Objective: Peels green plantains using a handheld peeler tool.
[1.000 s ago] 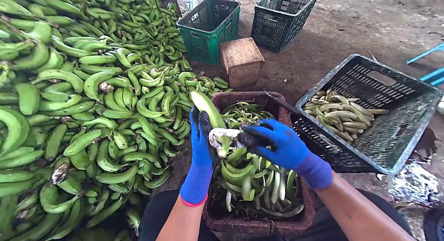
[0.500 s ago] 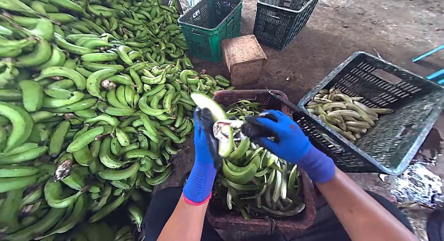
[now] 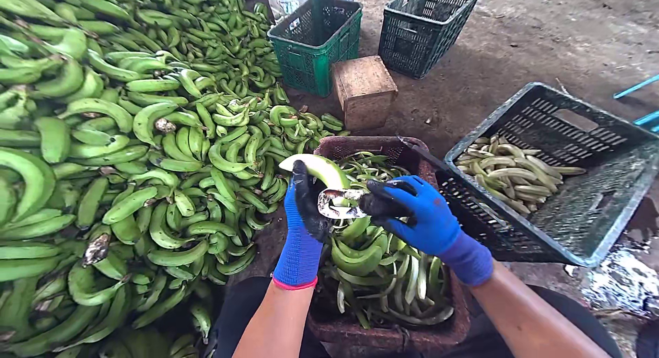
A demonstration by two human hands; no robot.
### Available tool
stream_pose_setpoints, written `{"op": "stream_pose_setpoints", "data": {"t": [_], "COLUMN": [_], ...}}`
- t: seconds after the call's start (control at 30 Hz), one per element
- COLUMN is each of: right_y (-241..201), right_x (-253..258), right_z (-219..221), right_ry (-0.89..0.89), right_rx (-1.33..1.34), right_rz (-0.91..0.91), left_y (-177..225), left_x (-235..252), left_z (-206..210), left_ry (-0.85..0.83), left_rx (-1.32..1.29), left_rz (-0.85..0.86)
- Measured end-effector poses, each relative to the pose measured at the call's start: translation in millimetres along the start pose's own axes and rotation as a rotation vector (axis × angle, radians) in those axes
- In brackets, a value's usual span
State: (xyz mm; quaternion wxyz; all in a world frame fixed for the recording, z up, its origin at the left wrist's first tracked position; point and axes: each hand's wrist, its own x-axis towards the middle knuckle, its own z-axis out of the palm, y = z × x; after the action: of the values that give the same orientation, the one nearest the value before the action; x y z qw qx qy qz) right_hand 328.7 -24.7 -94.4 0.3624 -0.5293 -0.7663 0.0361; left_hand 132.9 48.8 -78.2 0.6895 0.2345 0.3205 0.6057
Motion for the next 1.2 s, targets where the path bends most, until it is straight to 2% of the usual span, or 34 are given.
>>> {"op": "stream_pose_setpoints", "data": {"t": [0.1, 0.2, 0.3, 0.37, 0.43, 0.47, 0.53, 0.6, 0.67, 0.7, 0.77, 0.87, 0.93, 1.0, 1.1, 1.2], "right_y": [1, 1, -2, 1, 9, 13, 18, 21, 23, 23, 23, 17, 15, 14, 11, 9], "right_x": [5, 10, 15, 15, 15, 14, 14, 18, 23, 25, 21, 9, 1, -4, -4, -2], "right_z": [-4, -11, -22, -27, -27, -28, -30, -36, -41, -39, -33, -20, -10, -6, -10, -12], "right_ry": [0.042, 0.036, -0.006, 0.013, 0.052, 0.044, -0.024, -0.140, -0.247, -0.266, -0.234, -0.143, -0.095, -0.028, 0.059, 0.073], "right_rx": [-0.060, -0.046, 0.012, -0.026, -0.103, -0.140, -0.116, 0.001, 0.086, 0.105, 0.121, 0.051, -0.049, -0.128, -0.200, -0.262], "right_rz": [-0.017, 0.045, 0.136, 0.103, 0.030, 0.023, 0.112, 0.268, 0.427, 0.482, 0.489, 0.259, 0.018, -0.164, -0.241, -0.240], "left_y": [-1, -2, 1, 4, 5, 3, 2, 5, 1, -2, -9, -8, -7, -4, 9, 10], "left_x": [1, -5, -13, -19, -25, -25, -27, -30, -32, -33, -29, -17, -8, -2, -1, -5], "left_z": [-1, 1, 1, 4, 12, 12, 11, 10, 11, 13, 14, 7, -10, -14, -6, -3], "left_ry": [-0.065, -0.197, -0.427, -0.422, -0.269, -0.268, -0.343, -0.512, -0.663, -0.670, -0.515, -0.246, -0.217, -0.203, -0.190, -0.172], "left_rx": [-0.093, -0.029, 0.018, 0.170, 0.466, 0.599, 0.847, 1.020, 1.129, 1.136, 1.096, 0.898, 0.646, 0.322, 0.021, 0.070], "left_rz": [0.080, 0.191, 0.124, 0.050, 0.029, 0.024, 0.016, 0.008, -0.008, -0.050, -0.127, -0.081, -0.089, -0.229, -0.344, -0.283]}}
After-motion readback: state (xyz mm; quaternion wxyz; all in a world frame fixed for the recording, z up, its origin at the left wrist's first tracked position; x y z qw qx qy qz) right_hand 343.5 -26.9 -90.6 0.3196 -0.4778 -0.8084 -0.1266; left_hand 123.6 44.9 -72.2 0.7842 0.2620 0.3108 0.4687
